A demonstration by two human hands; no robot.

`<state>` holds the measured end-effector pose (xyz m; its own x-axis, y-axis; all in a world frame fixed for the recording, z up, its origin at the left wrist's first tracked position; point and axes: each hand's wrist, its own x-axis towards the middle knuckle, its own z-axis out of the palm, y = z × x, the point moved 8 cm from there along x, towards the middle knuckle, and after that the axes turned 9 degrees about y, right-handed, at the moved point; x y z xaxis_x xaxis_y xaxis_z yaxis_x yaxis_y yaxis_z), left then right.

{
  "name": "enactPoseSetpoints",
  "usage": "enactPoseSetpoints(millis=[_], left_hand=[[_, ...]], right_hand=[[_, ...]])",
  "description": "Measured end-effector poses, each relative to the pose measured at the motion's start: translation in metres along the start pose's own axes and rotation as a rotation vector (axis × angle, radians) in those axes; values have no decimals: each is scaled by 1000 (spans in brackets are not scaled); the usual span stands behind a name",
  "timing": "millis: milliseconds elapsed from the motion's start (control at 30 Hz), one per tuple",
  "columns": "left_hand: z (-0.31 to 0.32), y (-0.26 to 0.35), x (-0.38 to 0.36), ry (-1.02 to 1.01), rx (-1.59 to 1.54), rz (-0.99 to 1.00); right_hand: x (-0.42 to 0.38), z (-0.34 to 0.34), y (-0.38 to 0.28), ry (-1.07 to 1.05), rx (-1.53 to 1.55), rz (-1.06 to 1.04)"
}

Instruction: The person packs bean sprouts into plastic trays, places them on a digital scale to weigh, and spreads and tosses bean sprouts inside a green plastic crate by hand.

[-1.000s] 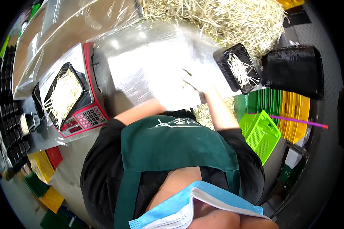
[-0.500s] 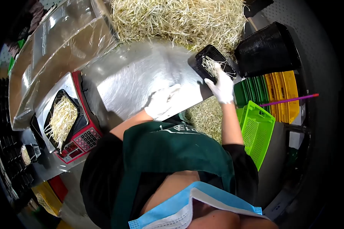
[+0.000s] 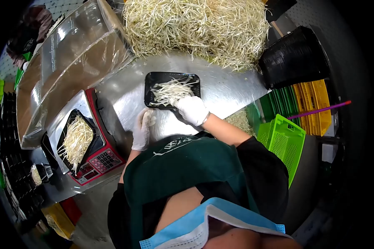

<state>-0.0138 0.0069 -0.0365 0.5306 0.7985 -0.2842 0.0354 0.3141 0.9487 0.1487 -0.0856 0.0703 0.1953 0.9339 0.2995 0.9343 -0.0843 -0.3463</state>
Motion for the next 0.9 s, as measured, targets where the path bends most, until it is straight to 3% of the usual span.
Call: enactPoseSetpoints(millis=[67,133,167,233,267,300,367,400,433,467,533,600,633,700,767,800,833,867,900], left_hand=[[-19,-11,4,-1,10,-26],[-11,-21,7,-335,-520,-67],[-1,-10,4,-350,-518,-79],[15,19,-6,-197,-514,-94],[12,7,4,-291,-508,-89],[19,27,-9,3,-261,-110],[47,25,-5,-77,-191,-146],[69,40,-2,-91,-155,-95],[78,45,-5,-45,-11,-169],[71,27,5,-72,-5,-185],[56,10,16,-100,6,-200],[45,4,12,-37,45,-273],[43,3,9,-34,46,-280],[43,5,4,-42,-15,-254],[46,15,-3,-53,-47,-234],[53,27,-6,-90,-55,-172],[59,36,-8,-128,-59,-110],[61,38,-8,-143,-14,-78],[66,36,-9,-165,-11,-123]], right_hand=[[8,-20,2,57,20,40],[-3,-43,29,69,-90,115],[-12,-57,40,104,-181,112],[-35,-48,67,21,-221,37],[-36,-44,62,-99,-162,55],[-34,-37,53,-214,-99,73],[-37,-7,33,-318,-87,-43],[-31,-19,21,-112,140,-122],[-31,-36,14,102,364,-199],[-33,-53,28,271,386,-157],[-33,-113,66,268,177,184],[-94,-133,161,591,-80,510],[-128,-136,193,481,-431,852],[-191,-103,260,218,-573,1152],[-205,-93,279,268,-353,1194],[-189,-100,263,390,-295,1114],[-172,-104,244,422,-255,1003],[-153,-94,234,491,-6,790],[-118,-107,181,558,151,664]])
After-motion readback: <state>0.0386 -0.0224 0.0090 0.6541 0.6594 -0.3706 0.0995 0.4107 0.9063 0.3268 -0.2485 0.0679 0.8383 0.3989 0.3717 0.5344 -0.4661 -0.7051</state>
